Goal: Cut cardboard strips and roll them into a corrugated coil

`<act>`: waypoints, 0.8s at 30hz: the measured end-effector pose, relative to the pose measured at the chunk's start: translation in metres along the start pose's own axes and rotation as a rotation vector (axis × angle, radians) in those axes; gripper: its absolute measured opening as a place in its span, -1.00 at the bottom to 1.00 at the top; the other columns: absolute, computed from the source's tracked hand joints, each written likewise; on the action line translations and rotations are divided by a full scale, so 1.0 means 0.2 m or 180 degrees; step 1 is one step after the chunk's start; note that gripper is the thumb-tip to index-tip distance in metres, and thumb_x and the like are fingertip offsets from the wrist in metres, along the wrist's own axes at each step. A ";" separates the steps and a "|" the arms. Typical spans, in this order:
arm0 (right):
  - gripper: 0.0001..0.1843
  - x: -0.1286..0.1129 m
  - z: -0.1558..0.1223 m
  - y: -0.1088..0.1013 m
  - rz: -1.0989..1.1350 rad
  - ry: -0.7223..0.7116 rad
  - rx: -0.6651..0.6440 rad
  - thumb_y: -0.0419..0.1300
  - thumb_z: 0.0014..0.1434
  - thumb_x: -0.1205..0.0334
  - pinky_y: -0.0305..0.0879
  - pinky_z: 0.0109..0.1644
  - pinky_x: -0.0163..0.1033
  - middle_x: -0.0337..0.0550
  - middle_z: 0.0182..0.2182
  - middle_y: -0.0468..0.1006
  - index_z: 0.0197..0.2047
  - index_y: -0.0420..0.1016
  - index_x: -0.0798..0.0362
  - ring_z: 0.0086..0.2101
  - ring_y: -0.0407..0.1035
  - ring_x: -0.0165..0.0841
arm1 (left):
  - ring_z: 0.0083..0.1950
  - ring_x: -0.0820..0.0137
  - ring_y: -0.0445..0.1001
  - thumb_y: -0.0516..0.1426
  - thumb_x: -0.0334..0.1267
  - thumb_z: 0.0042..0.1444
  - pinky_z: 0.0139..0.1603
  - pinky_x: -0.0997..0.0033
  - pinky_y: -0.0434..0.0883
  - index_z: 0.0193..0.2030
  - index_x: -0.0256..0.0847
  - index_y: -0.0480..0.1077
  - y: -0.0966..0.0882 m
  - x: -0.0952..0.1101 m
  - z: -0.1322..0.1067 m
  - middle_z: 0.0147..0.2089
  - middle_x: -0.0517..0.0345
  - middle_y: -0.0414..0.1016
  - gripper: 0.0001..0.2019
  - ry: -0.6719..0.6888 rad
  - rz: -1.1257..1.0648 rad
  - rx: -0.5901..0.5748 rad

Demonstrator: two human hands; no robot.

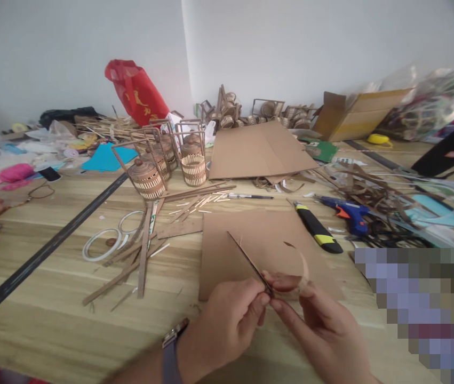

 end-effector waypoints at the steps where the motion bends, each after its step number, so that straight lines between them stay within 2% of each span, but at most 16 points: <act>1: -0.89 0.00 0.00 0.00 0.0021 -0.0005 -0.0006 0.23 0.25 0.19 0.57 -0.15 -0.29 -0.13 -0.22 0.68 -0.14 0.50 -0.06 -0.21 0.61 -0.28 | -0.49 0.46 0.26 -0.23 -0.02 0.43 -0.43 0.49 0.16 -0.42 -0.14 0.13 0.00 0.00 0.00 -0.52 0.26 0.27 -0.58 0.0024 0.0036 0.0001; 8: -0.88 -0.05 0.05 -0.02 -0.0036 -0.0275 -0.0102 0.27 0.21 0.22 0.58 -0.15 -0.29 -0.11 -0.24 0.70 -0.16 0.56 -0.03 -0.22 0.61 -0.25 | -0.45 0.39 0.34 -0.33 0.00 0.42 -0.37 0.46 0.24 -0.39 -0.15 0.22 0.00 0.03 -0.01 -0.50 0.19 0.36 -0.49 0.0095 0.0658 0.0038; 12: -0.92 -0.06 0.06 -0.02 0.0028 -0.0271 -0.0177 0.27 0.21 0.27 0.59 -0.17 -0.29 -0.09 -0.25 0.70 -0.21 0.57 -0.02 -0.24 0.62 -0.25 | -0.42 0.37 0.38 -0.34 -0.03 0.43 -0.36 0.44 0.25 -0.37 -0.15 0.24 0.01 0.04 -0.02 -0.48 0.16 0.40 -0.50 0.0203 0.0892 0.0021; 16: -0.91 -0.06 0.05 -0.02 0.0056 -0.0317 -0.0148 0.24 0.21 0.33 0.59 -0.19 -0.27 -0.11 -0.27 0.70 -0.24 0.56 -0.03 -0.24 0.62 -0.25 | -0.42 0.38 0.39 -0.33 -0.04 0.44 -0.36 0.45 0.25 -0.37 -0.15 0.23 0.03 0.05 -0.02 -0.47 0.17 0.41 -0.52 0.0298 0.0976 -0.0038; 24: -0.89 -0.04 0.03 -0.02 0.0166 -0.0136 -0.0089 0.15 0.30 0.29 0.56 -0.21 -0.29 -0.13 -0.32 0.65 -0.26 0.48 -0.04 -0.26 0.59 -0.30 | -0.42 0.41 0.40 -0.34 -0.06 0.44 -0.35 0.46 0.25 -0.35 -0.17 0.26 0.04 0.08 -0.03 -0.47 0.17 0.43 -0.50 0.0487 0.0865 -0.0136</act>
Point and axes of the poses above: each hand's wrist, its own z-axis towards the middle knuckle, its own y-axis out of the palm, x = y × z, the point moved 9 cm from there along z, towards the middle knuckle
